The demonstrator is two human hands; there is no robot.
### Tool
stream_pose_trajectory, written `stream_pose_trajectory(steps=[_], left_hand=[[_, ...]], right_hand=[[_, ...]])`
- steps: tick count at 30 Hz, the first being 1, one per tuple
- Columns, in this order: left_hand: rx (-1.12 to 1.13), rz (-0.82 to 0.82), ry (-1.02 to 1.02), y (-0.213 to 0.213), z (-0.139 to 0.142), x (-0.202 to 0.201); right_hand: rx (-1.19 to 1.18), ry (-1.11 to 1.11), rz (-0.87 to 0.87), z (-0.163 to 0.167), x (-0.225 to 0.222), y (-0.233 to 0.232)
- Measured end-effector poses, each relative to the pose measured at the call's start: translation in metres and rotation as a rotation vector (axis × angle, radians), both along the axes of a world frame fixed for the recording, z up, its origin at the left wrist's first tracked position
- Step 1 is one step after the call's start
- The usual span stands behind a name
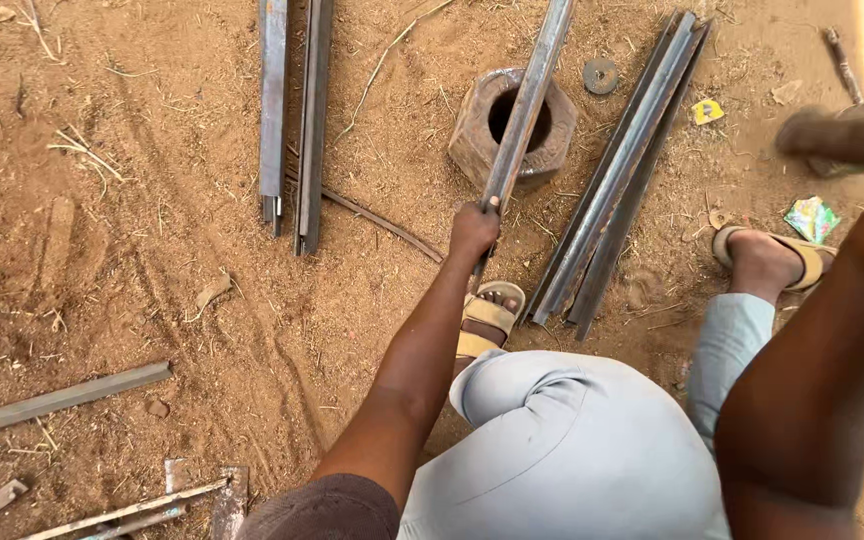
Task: The person squats on the ground and uses a hammer to strike metal rods placed on a hexagonal anvil. They repeatedly pick up rods, position them on the anvil, and strike them to shape or flatten the metal.
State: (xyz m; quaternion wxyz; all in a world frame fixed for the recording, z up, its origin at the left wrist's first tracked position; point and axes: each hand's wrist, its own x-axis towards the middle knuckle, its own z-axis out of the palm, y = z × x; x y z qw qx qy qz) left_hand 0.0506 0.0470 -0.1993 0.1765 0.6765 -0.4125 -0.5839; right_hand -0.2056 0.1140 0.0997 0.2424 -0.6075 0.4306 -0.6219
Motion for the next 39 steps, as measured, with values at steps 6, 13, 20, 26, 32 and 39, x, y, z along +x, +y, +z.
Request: stream_pose_trajectory(steps=[6, 13, 20, 26, 32, 39], left_hand=[[-0.046, 0.018, 0.014, 0.003, 0.001, 0.003], [-0.059, 0.077, 0.199, 0.009, 0.014, 0.030], [0.042, 0.031, 0.107, 0.031, 0.017, 0.031], [-0.065, -0.002, -0.030, 0.047, 0.000, 0.036], [0.025, 0.032, 0.039, 0.044, 0.019, 0.046], [0.156, 0.131, 0.338, 0.045, 0.008, 0.056]], right_hand=[[0.440, 0.558, -0.337, -0.098, 0.090, -0.036], [1.193, -0.091, -0.316, -0.133, 0.078, 0.000], [0.284, -0.351, 0.029, -0.013, -0.011, 0.019], [-0.090, 0.215, -0.092, 0.018, 0.005, -0.045], [1.067, 0.679, -0.048, -0.146, 0.125, -0.039], [0.991, 0.126, -0.014, -0.156, 0.060, -0.001]])
